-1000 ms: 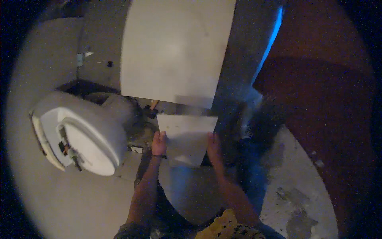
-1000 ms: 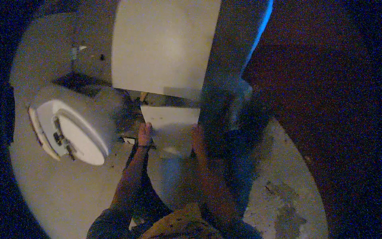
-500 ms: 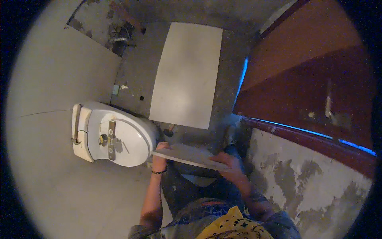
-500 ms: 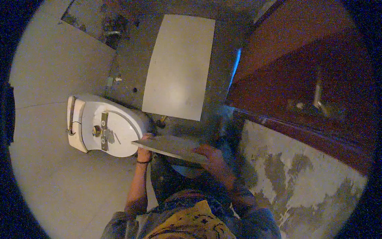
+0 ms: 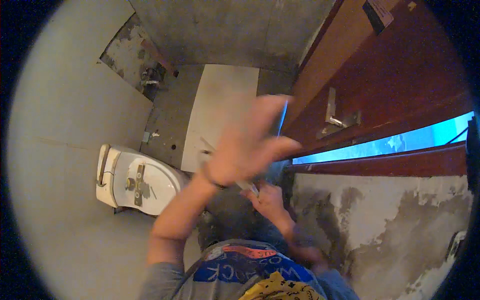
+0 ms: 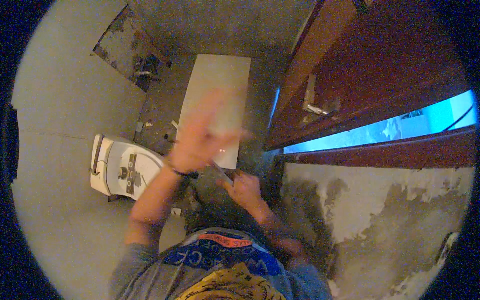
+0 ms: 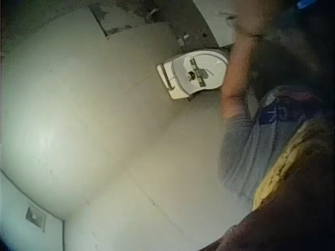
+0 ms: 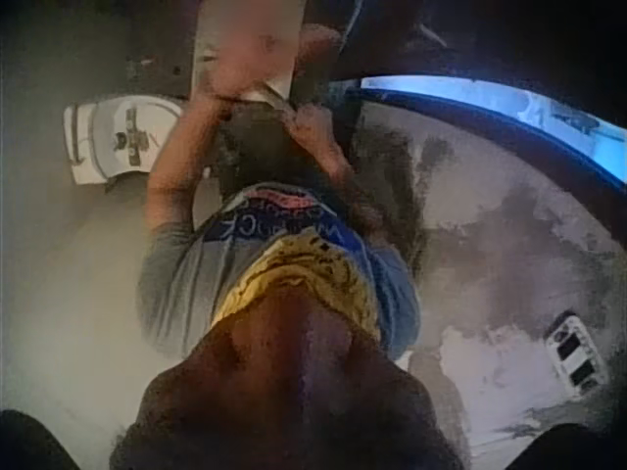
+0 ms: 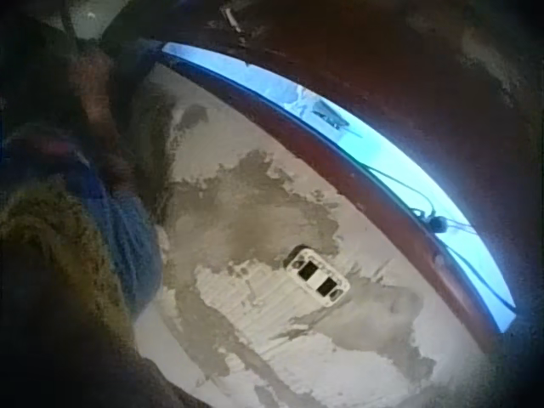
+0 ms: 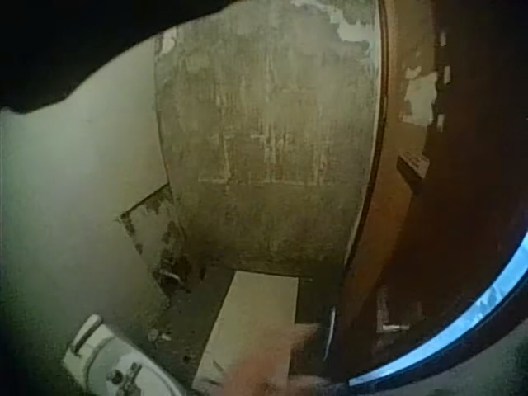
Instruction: The person uses a spirit level and a pencil to mark reference lines on a concrete wall, then picks up a tile from the floor.
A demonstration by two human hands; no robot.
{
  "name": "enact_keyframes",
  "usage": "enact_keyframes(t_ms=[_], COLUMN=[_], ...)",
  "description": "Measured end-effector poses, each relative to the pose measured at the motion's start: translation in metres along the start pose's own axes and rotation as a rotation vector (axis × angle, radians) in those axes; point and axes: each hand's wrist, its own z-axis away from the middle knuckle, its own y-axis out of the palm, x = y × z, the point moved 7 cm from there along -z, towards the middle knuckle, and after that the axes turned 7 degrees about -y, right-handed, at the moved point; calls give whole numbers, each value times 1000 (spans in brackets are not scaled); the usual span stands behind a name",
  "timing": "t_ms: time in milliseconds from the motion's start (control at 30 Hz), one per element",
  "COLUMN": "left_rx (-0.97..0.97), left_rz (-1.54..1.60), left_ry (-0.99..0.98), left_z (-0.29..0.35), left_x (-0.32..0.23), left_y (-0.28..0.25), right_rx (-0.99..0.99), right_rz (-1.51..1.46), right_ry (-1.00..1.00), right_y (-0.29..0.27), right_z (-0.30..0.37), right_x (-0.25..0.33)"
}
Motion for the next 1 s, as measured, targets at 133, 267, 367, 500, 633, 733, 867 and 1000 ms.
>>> enact_keyframes(t_ms=[133, 267, 367, 500, 633, 733, 867, 1000], left_rx=[-63, -378, -535, -600, -548, -452, -409, -384], left_rz=[30, 226, 53, -32, -44, -96, -252, -310], left_ry=[58, 81, 103, 4, 22, 50, 63, 98], left_z=[-54, -82, -90, -92, -88, -89, -92, -94], left_x=[-85, -110, -102, -100, -102, -100, -81, -61], left_y=[121, 166, 184, 195, 202, 209, 196, 157], right_rx=[62, 115, 135, 145, 123, 96, 68, 75], right_rz=[-5, -35, -17, 18, 43, 65, 91, 132], right_ry=[-15, -15, -4, 19, 56, 89, 151, 248], right_y=[2, 1, -3, -11, -20, -30, -45, -52], right_z=[12, 28, 44, 64, 83, 98, 117, 139], right_x=[-16, -22, -30, -33, -34, -39, -39, -39])
